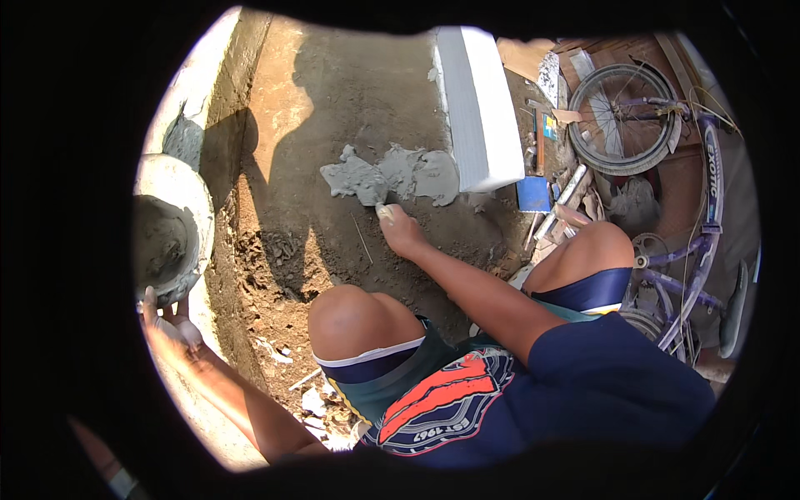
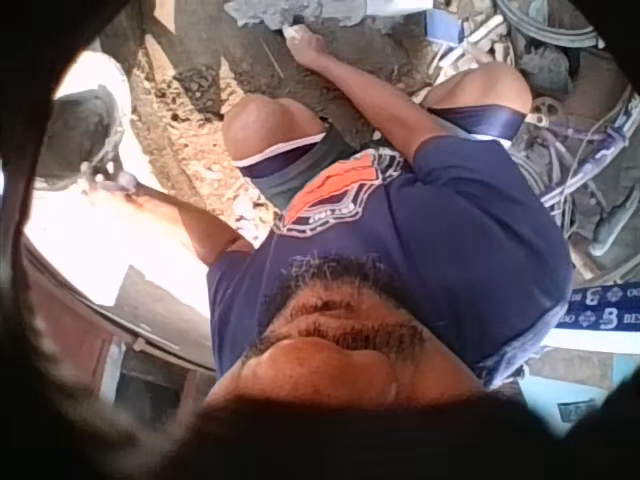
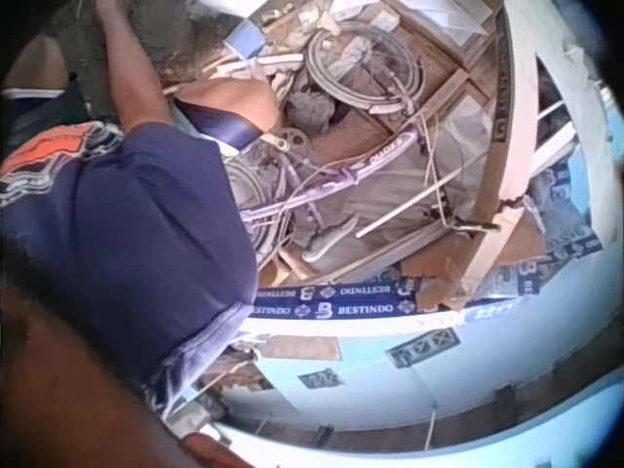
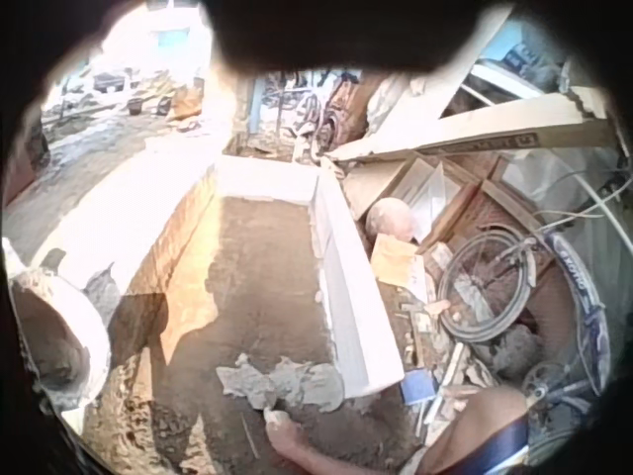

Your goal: The person scoops cement from a bucket with a trowel and spreads it on the ground. They then place a white rectangular tile onto the cement bed and press it down. The person continues to apply more cement around the tile edges.

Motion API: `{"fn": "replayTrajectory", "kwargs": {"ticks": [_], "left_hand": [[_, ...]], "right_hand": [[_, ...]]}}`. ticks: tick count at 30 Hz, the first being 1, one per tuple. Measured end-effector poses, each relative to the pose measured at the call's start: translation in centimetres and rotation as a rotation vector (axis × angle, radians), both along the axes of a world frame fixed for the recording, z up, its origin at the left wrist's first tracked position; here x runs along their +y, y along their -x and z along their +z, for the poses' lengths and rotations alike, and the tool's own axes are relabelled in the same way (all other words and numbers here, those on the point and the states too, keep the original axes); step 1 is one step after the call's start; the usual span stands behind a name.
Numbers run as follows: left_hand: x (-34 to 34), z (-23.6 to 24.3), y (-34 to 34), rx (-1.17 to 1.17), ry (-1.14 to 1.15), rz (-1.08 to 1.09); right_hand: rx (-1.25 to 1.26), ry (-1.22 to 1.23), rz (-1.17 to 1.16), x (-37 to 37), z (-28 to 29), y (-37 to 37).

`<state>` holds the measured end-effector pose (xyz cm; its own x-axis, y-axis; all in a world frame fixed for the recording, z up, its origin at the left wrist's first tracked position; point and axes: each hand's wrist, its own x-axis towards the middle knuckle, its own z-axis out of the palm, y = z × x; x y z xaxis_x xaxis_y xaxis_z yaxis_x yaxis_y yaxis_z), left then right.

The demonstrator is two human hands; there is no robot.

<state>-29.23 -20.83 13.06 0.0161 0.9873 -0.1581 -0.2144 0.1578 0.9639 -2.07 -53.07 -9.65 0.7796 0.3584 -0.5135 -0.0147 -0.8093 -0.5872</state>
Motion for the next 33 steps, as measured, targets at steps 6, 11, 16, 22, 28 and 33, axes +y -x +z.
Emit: {"fn": "replayTrajectory", "kwargs": {"ticks": [6,11,16,22,28,33], "left_hand": [[0.8,-0.6,1.6,-0.059,0.072,-0.022],[-0.1,-1.1,0.9,-0.045,0.010,-0.049],[-1.0,-0.6,-0.2,-0.045,-0.051,-0.053],[-0.3,-1.1,0.7,-0.029,-0.014,-0.016],[1.6,-2.5,2.3,-0.031,0.090,0.034],[1.0,-1.5,0.9,-0.041,0.062,-0.044]], "right_hand": [[0.126,-0.060,-0.412,-8.6,-1.9,-2.1],[0.647,-0.482,-0.922,-0.8,-0.2,2.0],[0.620,-0.330,-0.604,10.4,-0.8,6.0],[0.063,0.161,0.330,8.5,2.0,1.2],[-0.066,0.282,0.052,-5.3,0.5,-2.6],[0.346,0.039,-0.330,-5.0,4.0,2.2]]}}
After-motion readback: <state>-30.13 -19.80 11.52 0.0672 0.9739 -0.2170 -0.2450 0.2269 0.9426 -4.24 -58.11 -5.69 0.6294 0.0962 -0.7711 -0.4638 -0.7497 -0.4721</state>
